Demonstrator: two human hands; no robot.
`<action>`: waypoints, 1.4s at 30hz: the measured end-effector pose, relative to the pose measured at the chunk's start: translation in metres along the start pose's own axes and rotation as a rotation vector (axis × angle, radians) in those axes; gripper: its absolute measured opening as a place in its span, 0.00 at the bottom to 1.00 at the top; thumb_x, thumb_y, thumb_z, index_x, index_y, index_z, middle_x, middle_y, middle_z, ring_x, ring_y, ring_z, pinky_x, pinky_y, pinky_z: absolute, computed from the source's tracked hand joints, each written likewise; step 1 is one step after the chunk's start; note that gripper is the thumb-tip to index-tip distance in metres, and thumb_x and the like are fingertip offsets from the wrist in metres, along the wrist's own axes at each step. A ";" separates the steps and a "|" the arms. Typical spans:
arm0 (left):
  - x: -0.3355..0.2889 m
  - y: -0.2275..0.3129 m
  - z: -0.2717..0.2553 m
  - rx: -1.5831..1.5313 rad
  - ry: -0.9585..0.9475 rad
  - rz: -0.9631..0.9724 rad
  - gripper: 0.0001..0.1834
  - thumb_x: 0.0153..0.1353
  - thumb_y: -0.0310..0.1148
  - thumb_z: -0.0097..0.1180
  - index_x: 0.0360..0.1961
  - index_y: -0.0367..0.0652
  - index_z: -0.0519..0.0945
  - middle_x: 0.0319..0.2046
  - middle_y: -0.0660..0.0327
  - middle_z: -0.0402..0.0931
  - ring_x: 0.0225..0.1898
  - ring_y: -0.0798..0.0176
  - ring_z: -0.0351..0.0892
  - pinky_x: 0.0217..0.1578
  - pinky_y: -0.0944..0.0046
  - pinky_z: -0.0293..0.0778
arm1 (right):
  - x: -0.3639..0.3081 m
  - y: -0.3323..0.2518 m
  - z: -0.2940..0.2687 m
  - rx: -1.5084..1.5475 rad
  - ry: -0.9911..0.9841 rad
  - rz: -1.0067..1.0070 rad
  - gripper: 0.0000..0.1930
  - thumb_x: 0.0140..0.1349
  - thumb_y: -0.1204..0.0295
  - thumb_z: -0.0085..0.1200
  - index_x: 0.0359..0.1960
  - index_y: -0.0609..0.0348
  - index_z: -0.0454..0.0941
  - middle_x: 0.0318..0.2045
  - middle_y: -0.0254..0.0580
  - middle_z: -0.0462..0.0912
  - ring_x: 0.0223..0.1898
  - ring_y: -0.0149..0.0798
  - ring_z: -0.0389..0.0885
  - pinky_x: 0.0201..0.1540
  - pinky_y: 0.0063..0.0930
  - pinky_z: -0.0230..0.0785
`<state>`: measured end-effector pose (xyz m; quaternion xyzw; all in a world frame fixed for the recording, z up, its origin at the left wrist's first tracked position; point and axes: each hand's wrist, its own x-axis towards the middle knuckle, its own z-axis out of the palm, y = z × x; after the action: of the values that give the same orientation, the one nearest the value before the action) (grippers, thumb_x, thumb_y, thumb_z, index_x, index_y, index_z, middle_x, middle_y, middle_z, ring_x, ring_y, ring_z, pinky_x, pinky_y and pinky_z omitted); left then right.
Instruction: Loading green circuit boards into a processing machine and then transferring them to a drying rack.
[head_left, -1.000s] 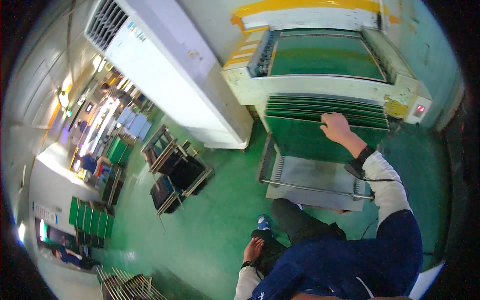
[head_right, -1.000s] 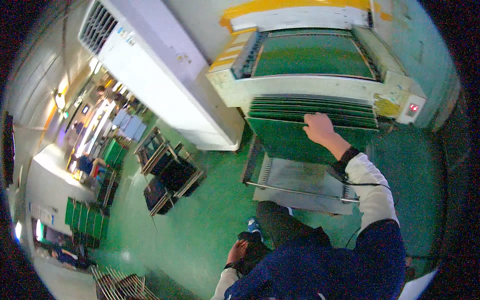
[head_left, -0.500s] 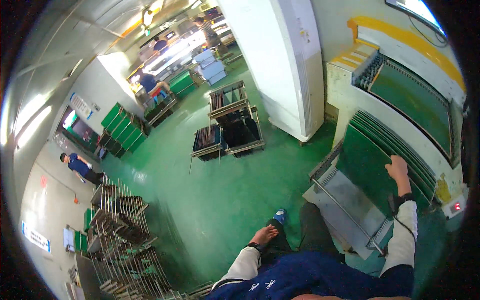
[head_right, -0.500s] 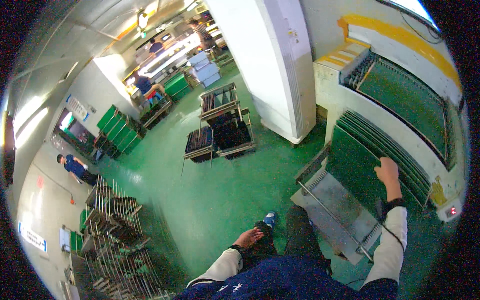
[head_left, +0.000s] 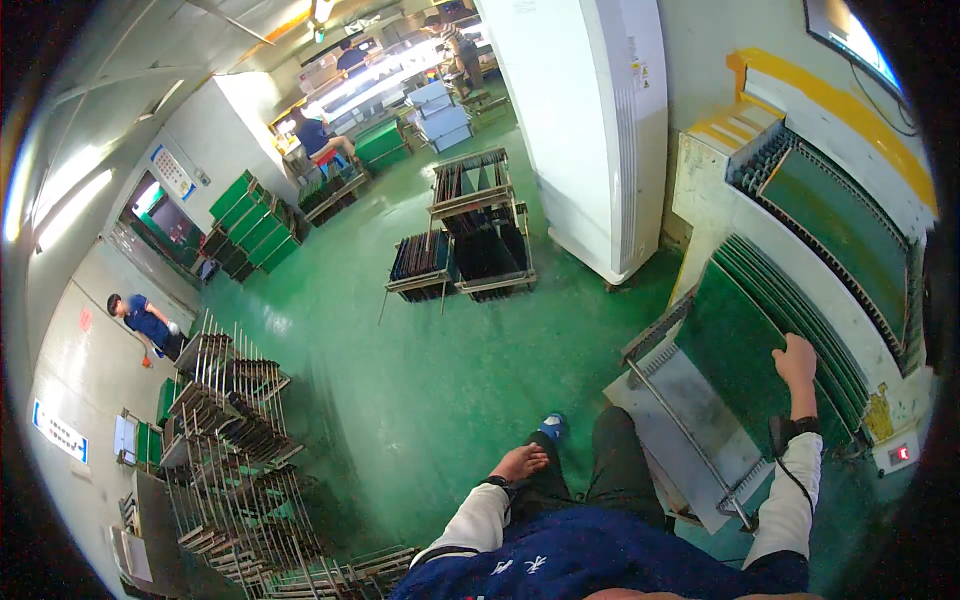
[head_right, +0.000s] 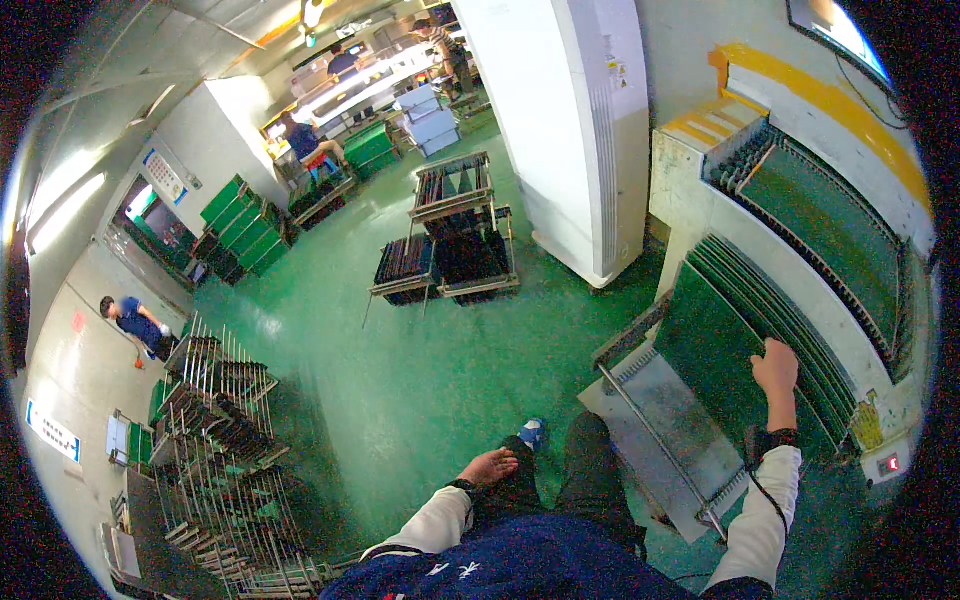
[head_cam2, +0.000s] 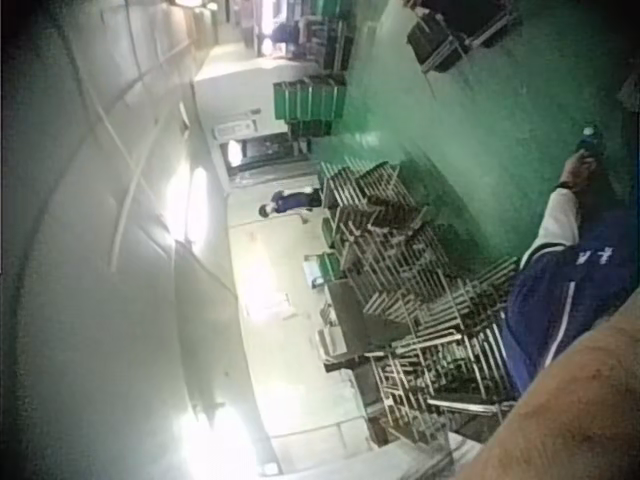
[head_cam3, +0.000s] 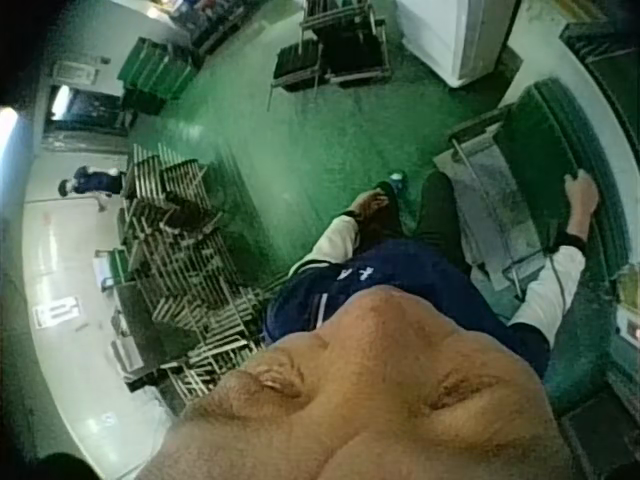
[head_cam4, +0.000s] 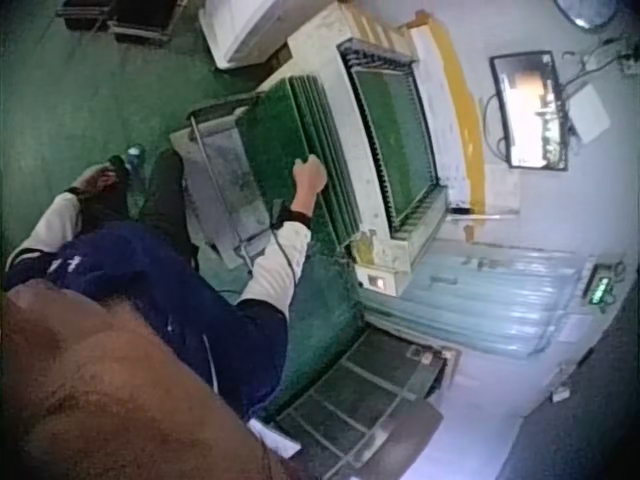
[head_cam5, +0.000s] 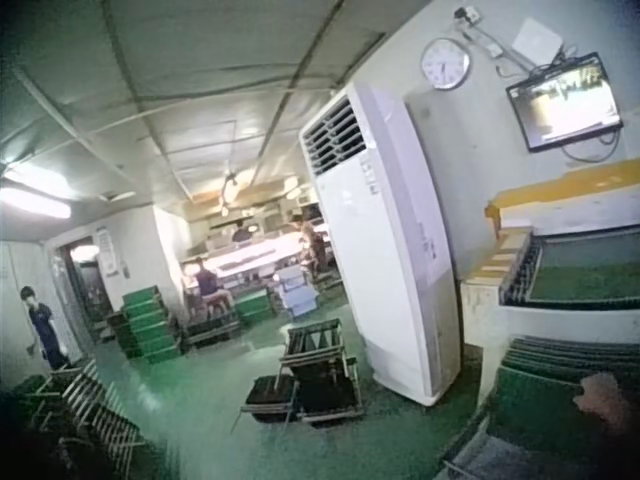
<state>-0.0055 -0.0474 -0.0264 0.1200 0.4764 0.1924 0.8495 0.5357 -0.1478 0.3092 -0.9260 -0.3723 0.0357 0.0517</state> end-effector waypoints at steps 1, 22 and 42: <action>0.002 -0.001 -0.003 -0.003 -0.015 0.005 0.21 0.63 0.38 0.41 0.49 0.31 0.62 0.42 0.48 0.67 0.45 0.51 0.70 0.46 0.59 0.70 | 0.000 0.000 0.001 0.007 0.010 -0.010 0.21 0.45 0.65 0.57 0.41 0.62 0.72 0.41 0.51 0.75 0.45 0.51 0.71 0.46 0.40 0.64; -0.011 -0.002 0.001 0.006 -0.032 0.058 0.18 0.62 0.38 0.42 0.45 0.33 0.65 0.37 0.51 0.70 0.40 0.55 0.73 0.42 0.60 0.72 | 0.007 0.006 0.010 -0.017 0.045 0.000 0.25 0.45 0.63 0.57 0.46 0.61 0.71 0.44 0.51 0.74 0.47 0.49 0.71 0.48 0.38 0.64; -0.033 0.006 -0.003 -0.159 -0.186 0.164 0.15 0.61 0.37 0.45 0.40 0.35 0.66 0.33 0.52 0.70 0.35 0.55 0.74 0.36 0.60 0.74 | 0.048 0.051 0.054 -0.058 0.057 -0.168 0.25 0.45 0.60 0.56 0.43 0.65 0.70 0.41 0.56 0.73 0.44 0.56 0.70 0.46 0.42 0.62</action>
<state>-0.0247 -0.0563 -0.0003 0.1080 0.3676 0.2862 0.8782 0.6001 -0.1474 0.2481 -0.8933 -0.4479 -0.0058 0.0380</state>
